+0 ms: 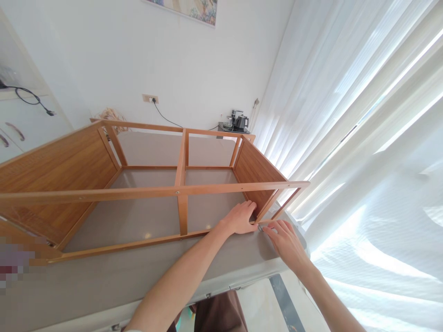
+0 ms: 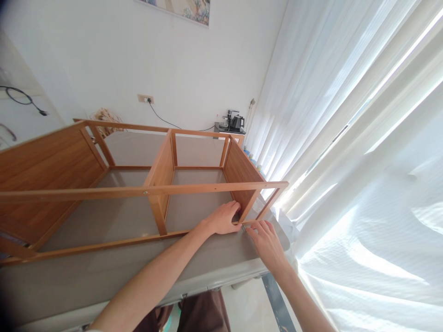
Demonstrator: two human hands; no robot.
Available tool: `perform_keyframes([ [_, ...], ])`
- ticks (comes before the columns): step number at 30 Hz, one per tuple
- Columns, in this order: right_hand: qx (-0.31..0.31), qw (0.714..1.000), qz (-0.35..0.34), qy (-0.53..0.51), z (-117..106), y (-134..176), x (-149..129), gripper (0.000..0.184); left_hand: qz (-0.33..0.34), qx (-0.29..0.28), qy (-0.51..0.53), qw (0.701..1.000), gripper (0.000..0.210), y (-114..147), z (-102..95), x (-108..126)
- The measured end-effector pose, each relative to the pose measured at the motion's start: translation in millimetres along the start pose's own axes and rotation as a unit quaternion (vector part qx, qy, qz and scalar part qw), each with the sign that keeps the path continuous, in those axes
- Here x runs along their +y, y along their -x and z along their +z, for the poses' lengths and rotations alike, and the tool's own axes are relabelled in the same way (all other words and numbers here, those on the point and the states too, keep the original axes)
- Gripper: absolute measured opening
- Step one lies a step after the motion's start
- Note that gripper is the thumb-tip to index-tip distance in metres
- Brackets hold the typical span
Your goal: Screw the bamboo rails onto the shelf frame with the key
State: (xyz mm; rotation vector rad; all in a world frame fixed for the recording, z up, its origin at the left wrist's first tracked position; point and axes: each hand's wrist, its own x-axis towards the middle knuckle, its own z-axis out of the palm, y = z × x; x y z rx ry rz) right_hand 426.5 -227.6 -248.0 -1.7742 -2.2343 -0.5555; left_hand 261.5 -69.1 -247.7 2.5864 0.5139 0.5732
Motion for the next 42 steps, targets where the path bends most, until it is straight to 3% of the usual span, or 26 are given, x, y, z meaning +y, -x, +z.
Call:
perform_keyframes([
  [17,-0.018,1.000,0.012,-0.001,2.9,-1.0,1.3,0.029,0.001,-0.001,-0.008,1.000,0.033,-0.6,1.6,-1.0],
  [29,0.033,0.996,0.044,-0.072,8.4,4.9,1.1,0.024,-0.001,0.004,-0.007,1.000,0.033,-0.5,2.7,-2.0],
  [42,0.003,0.990,0.095,-0.104,13.5,9.0,1.4,0.022,-0.001,0.003,-0.005,1.000,0.032,-0.6,3.1,-2.3],
])
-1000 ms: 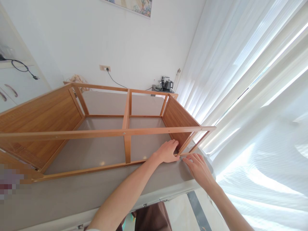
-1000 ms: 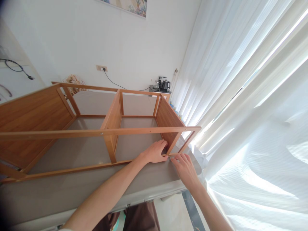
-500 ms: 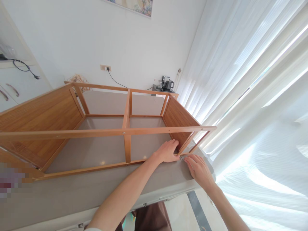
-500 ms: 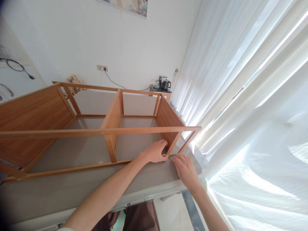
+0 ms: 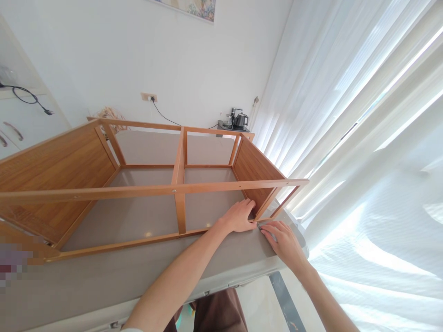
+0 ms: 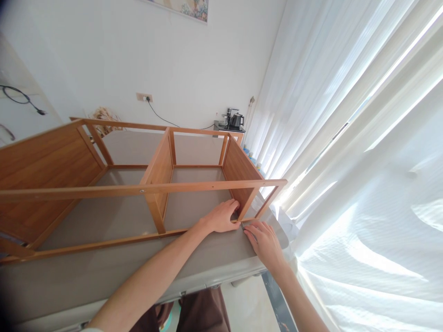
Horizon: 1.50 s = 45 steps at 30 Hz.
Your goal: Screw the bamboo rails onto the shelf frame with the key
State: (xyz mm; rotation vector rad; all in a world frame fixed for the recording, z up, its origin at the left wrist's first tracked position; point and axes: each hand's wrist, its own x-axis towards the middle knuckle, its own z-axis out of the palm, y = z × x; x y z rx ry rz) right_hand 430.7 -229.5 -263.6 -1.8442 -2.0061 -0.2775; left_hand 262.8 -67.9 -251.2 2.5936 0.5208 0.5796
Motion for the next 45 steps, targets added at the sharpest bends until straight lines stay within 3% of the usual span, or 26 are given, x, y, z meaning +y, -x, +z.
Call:
perform_keyframes([
  [5,-0.003,1.000,-0.018,-0.025,-1.7,-3.0,-3.5,0.026,-0.001,0.000,0.002,1.000,0.033,-0.5,-0.5,0.8],
  [13,-0.010,0.998,-0.049,0.024,-5.2,6.1,-5.5,0.025,0.005,0.010,0.006,1.000,0.033,-0.5,2.1,-0.8],
  [22,0.045,0.992,-0.095,0.075,-2.7,-3.4,-6.9,0.026,-0.001,0.006,0.007,1.000,0.035,-0.7,0.9,-0.8],
  [36,0.049,0.990,-0.089,0.095,-2.0,-3.5,-11.7,0.031,-0.007,-0.005,0.000,1.000,0.035,-0.9,-1.6,1.1],
  [45,0.018,0.988,-0.088,0.128,-0.9,-3.8,-9.2,0.035,-0.001,-0.001,0.002,1.000,0.033,-0.2,-1.4,0.5],
])
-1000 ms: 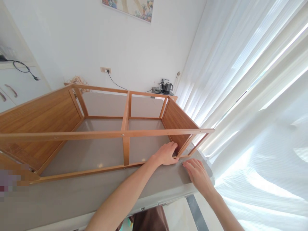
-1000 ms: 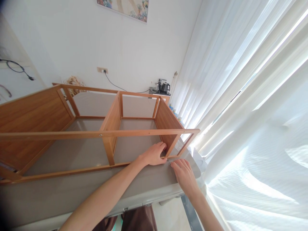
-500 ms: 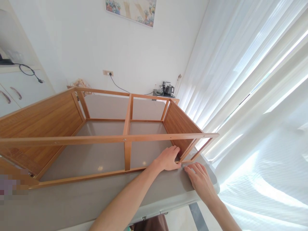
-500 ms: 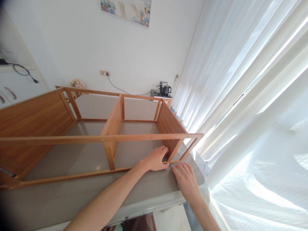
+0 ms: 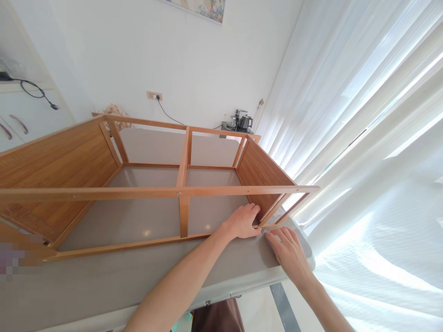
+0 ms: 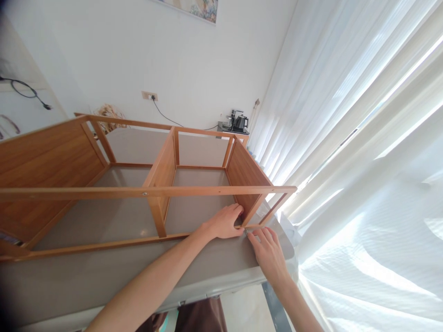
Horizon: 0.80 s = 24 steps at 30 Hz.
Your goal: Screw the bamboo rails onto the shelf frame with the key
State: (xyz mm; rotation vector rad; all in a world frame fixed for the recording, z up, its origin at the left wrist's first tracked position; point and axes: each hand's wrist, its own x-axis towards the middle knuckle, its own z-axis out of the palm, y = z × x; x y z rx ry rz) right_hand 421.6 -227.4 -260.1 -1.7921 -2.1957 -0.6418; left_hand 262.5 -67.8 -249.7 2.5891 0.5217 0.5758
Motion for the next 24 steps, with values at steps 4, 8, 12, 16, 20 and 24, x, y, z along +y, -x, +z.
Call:
perform_keyframes([
  [4,-0.013,1.000,-0.020,0.015,-4.0,-3.0,-0.8,0.037,-0.003,-0.005,-0.005,1.000,0.034,-0.2,-0.1,-0.1],
  [8,-0.020,0.998,-0.039,0.040,-9.7,-8.0,-2.8,0.039,-0.005,-0.010,-0.009,1.000,0.035,0.2,-1.3,0.4],
  [12,-0.023,0.998,-0.039,0.033,-10.8,-9.8,-2.0,0.040,-0.006,-0.020,-0.010,1.000,0.034,0.7,-2.4,0.6],
  [16,-0.018,1.000,-0.002,-0.005,-4.6,-6.1,1.2,0.029,-0.007,-0.017,-0.011,1.000,0.034,0.6,-1.7,0.6],
  [20,-0.019,0.998,0.026,-0.052,2.2,-0.6,3.3,0.023,-0.003,-0.013,0.009,1.000,0.034,0.5,-1.2,0.2],
  [24,0.001,0.997,0.046,-0.065,4.0,2.0,4.1,0.025,-0.004,-0.015,0.015,1.000,0.034,0.5,-1.0,-0.1],
])
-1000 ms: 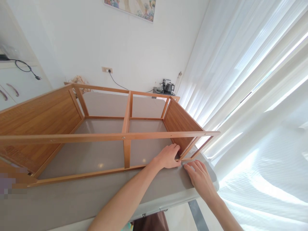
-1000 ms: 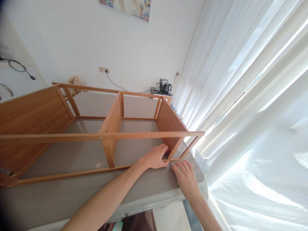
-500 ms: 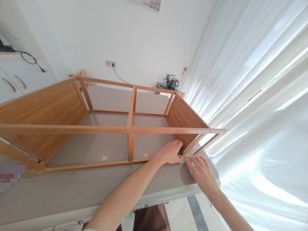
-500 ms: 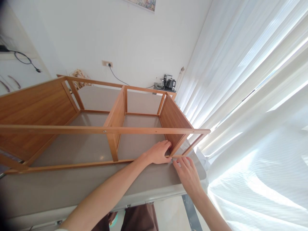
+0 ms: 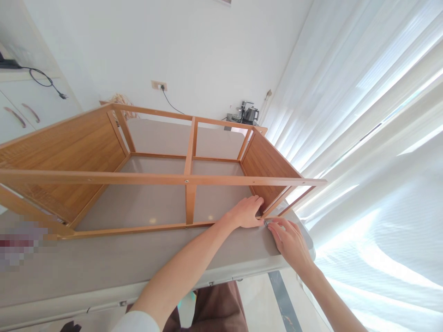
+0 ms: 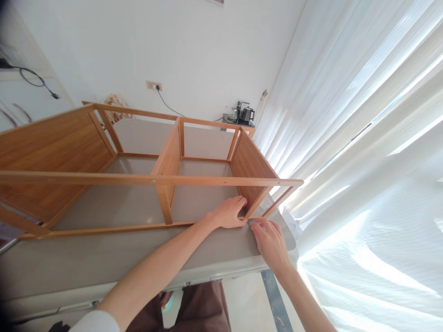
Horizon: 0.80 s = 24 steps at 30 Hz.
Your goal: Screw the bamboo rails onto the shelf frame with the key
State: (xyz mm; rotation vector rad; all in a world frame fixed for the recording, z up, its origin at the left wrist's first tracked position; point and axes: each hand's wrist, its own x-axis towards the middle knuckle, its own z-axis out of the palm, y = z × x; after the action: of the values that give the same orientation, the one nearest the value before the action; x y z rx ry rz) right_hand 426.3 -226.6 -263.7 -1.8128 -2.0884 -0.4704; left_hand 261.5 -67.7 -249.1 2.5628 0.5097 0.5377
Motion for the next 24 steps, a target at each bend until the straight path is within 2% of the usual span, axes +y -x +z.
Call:
perform_keyframes([
  [3,0.012,1.000,-0.003,0.000,-0.5,-0.5,1.0,0.025,-0.005,-0.006,-0.004,1.000,0.034,0.1,-0.1,0.4],
  [6,-0.003,1.000,-0.017,-0.013,-1.6,-1.6,1.1,0.025,-0.007,-0.003,0.000,1.000,0.034,0.1,-0.2,1.0],
  [12,-0.001,1.000,0.010,-0.022,-2.2,-1.9,-3.2,0.024,-0.003,0.005,-0.008,1.000,0.032,0.1,-0.5,1.2],
  [18,-0.004,0.999,-0.003,-0.037,-3.4,1.6,-0.2,0.022,0.008,0.013,-0.018,1.000,0.032,-0.2,0.5,-0.6],
  [24,-0.019,1.000,-0.021,0.001,-6.6,5.8,0.5,0.026,0.012,0.022,0.001,1.000,0.032,-0.7,2.9,-1.6],
])
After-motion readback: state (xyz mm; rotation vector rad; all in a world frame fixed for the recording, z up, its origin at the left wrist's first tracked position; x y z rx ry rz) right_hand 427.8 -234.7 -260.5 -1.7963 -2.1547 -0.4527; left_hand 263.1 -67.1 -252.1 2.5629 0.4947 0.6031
